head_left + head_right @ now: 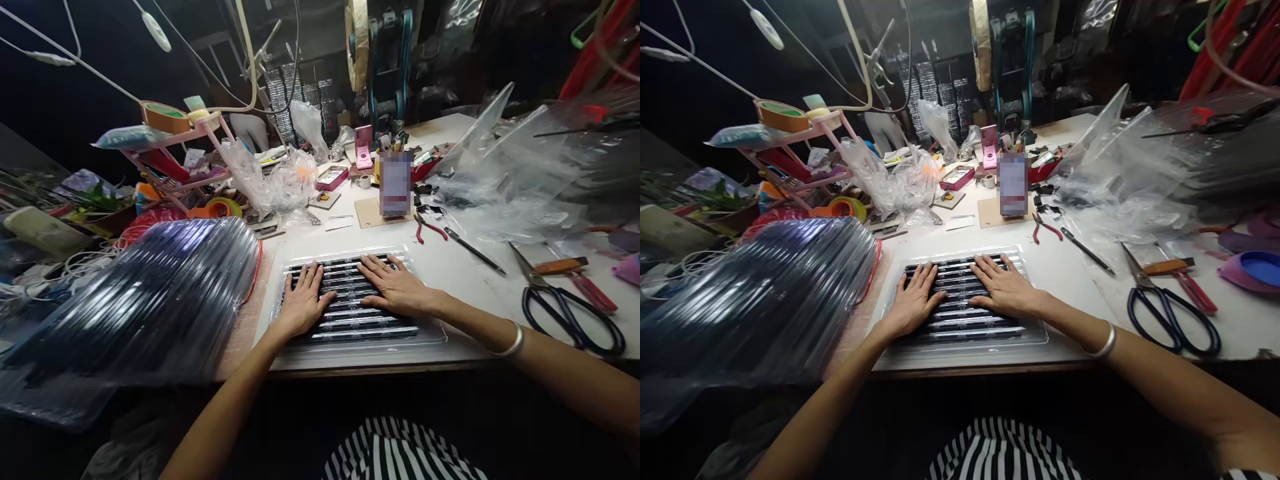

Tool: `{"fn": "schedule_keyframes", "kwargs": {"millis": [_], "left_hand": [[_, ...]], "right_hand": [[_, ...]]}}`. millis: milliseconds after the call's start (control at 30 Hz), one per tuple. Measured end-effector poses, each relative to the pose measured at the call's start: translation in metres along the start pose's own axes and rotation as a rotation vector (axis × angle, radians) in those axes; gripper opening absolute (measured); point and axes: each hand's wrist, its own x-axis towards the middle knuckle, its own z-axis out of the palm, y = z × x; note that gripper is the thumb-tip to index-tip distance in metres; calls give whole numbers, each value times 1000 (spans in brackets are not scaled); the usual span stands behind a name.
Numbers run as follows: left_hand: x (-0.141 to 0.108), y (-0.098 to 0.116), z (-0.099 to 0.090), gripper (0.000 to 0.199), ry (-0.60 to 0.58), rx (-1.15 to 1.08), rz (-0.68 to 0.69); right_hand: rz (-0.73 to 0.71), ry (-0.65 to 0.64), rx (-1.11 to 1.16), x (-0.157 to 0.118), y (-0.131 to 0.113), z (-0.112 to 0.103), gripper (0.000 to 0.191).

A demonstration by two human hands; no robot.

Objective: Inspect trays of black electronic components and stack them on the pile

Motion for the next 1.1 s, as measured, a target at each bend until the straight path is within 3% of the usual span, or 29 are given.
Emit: {"fn": "schedule_keyframes", "kwargs": {"millis": [67, 167, 300, 533, 667, 800, 933, 1100], "left_hand": [[-3, -3, -1, 67, 6, 2, 18], [-16, -18, -3, 61, -5, -3, 44], [-37, -41, -2, 56, -6, -54, -63], [-42, -40, 2, 57, 15, -65, -107], [-42, -42, 6, 58, 50, -75, -99], [-44, -46, 12, 58, 86, -85, -80], [-43, -47, 14, 57, 91, -107, -87], [-43, -47, 14, 59, 81, -131, -108]], "right_hand": [[-9, 7, -16, -1, 2, 6, 78], [17, 67, -69, -8, 5, 8, 57], [46, 91, -154, -12, 4, 0, 39], [-4, -124, -284, 23, -5, -25, 16], [10, -283, -340, 49, -11, -38, 20], [60, -390, -394, 61, -33, -35, 25], [122, -388, -441, 57, -48, -28, 28], [55, -373, -406, 55, -28, -39, 27]]}}
